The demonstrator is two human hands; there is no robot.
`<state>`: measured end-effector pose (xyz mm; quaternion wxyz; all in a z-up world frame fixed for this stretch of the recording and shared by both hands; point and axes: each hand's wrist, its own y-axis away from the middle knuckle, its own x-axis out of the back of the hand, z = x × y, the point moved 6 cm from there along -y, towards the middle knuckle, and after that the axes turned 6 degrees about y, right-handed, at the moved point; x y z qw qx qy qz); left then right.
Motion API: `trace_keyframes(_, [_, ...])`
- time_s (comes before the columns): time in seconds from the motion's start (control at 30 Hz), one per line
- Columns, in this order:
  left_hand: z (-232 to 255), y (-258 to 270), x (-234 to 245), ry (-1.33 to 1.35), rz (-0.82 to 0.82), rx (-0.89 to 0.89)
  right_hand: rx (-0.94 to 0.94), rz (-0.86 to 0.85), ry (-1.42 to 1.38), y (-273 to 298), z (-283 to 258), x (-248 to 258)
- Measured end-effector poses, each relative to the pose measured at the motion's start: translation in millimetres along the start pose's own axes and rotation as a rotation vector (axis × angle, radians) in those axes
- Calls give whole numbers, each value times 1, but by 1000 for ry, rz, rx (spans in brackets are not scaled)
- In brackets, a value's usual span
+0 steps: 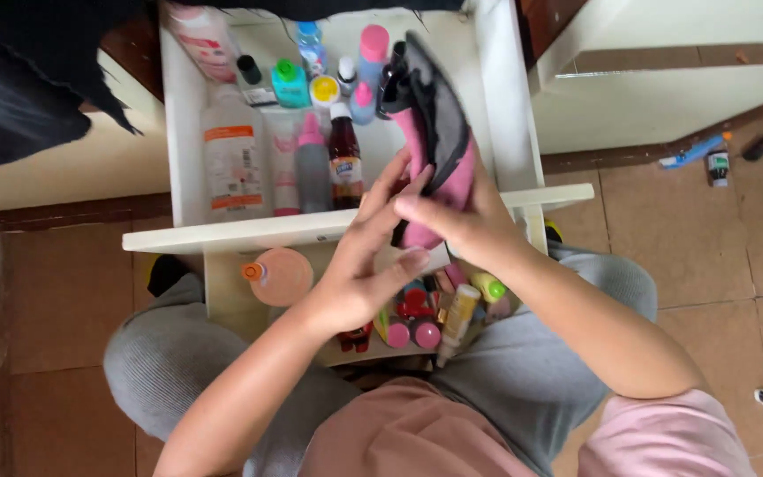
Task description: Cleaning various small bottles and containers in a drawer using a pink cloth
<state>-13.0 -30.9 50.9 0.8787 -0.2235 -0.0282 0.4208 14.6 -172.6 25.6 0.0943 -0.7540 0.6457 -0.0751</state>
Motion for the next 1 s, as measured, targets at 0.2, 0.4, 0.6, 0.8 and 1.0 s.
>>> trace_keyframes(0.2, [-1,10,5,110,21,169,-174,388,-477,18,34,64])
trace_keyframes(0.4, [0,56,45,-352,-62,457,-68,21,-525,8,3,102])
trace_keyframes(0.6, [-41,127,60,-770,-195,940,-269,295,-493,22,0,98])
trace_keyframes(0.8, [-79,185,70,-1033,-245,848,-287,240,-436,19,7,86])
trace_keyframes(1.0, [-94,193,65,-959,61,728,-308,242,-470,14,14,72])
